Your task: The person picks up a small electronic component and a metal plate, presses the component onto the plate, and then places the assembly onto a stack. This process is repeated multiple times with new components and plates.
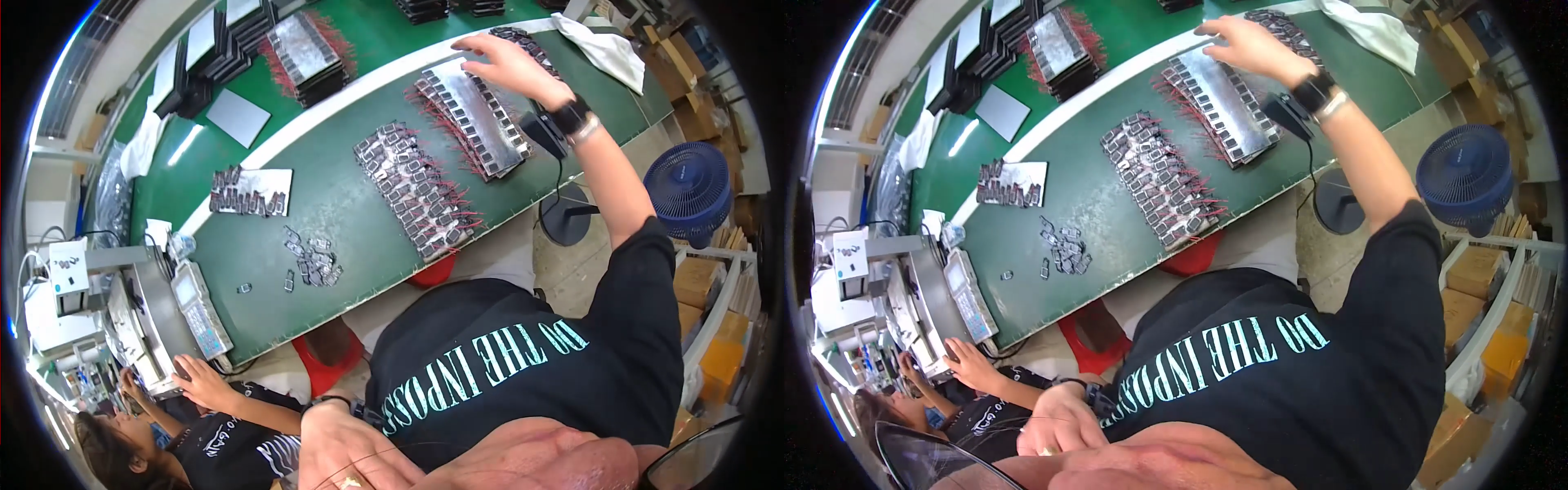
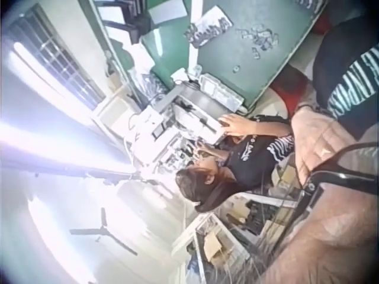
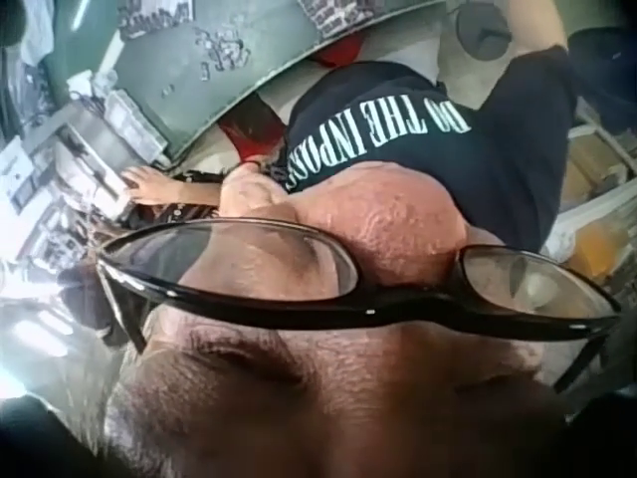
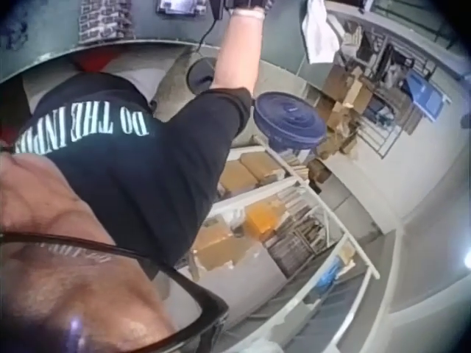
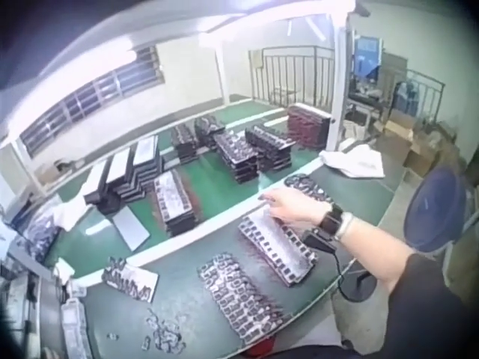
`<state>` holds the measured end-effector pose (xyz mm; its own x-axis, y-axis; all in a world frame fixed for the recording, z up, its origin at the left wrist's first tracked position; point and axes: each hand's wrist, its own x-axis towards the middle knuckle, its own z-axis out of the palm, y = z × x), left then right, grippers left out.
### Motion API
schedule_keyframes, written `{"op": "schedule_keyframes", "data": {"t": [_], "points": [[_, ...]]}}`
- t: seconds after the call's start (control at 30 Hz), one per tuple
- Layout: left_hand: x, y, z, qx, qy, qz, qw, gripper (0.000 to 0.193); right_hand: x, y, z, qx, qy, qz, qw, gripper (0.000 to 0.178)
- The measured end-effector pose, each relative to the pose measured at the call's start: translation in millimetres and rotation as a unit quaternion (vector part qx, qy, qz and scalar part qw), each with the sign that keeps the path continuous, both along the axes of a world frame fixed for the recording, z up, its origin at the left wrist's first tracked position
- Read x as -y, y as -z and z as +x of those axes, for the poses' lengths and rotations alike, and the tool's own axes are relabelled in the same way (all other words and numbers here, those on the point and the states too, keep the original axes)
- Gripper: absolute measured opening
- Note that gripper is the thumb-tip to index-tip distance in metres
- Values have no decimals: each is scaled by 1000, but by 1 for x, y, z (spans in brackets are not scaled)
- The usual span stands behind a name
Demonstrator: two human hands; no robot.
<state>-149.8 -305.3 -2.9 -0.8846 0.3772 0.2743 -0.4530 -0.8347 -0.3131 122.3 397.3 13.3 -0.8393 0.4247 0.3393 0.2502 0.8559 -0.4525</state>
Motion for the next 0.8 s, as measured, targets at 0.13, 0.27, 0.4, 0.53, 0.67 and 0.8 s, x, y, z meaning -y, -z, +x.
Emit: {"op": "schedule_keyframes", "data": {"t": [0.13, 0.27, 0.4, 0.53, 0.67, 0.8], "points": [[36, 35, -35, -123, -128, -344, 922, 53, -30, 18, -24, 127, -15, -34, 991, 43], [28, 46, -28, -144, -138, -331, 922, 46, -50, 28, -40, 156, -61, -58, 984, 45], [7, 31, -33, -171, -125, -337, 917, 39, -60, 32, -38, 140, -60, -78, 985, 42], [1, 29, -38, -174, -129, -329, 919, 38, -75, 27, -24, 137, -31, -194, 971, 38], [14, 26, -28, -167, -148, -307, 925, 37, -88, 3, -37, 146, -11, -288, 947, 33], [21, 33, -37, -61, -28, -58, 996, 40, -67, -38, -8, 48, 9, -418, 907, 26]]}}
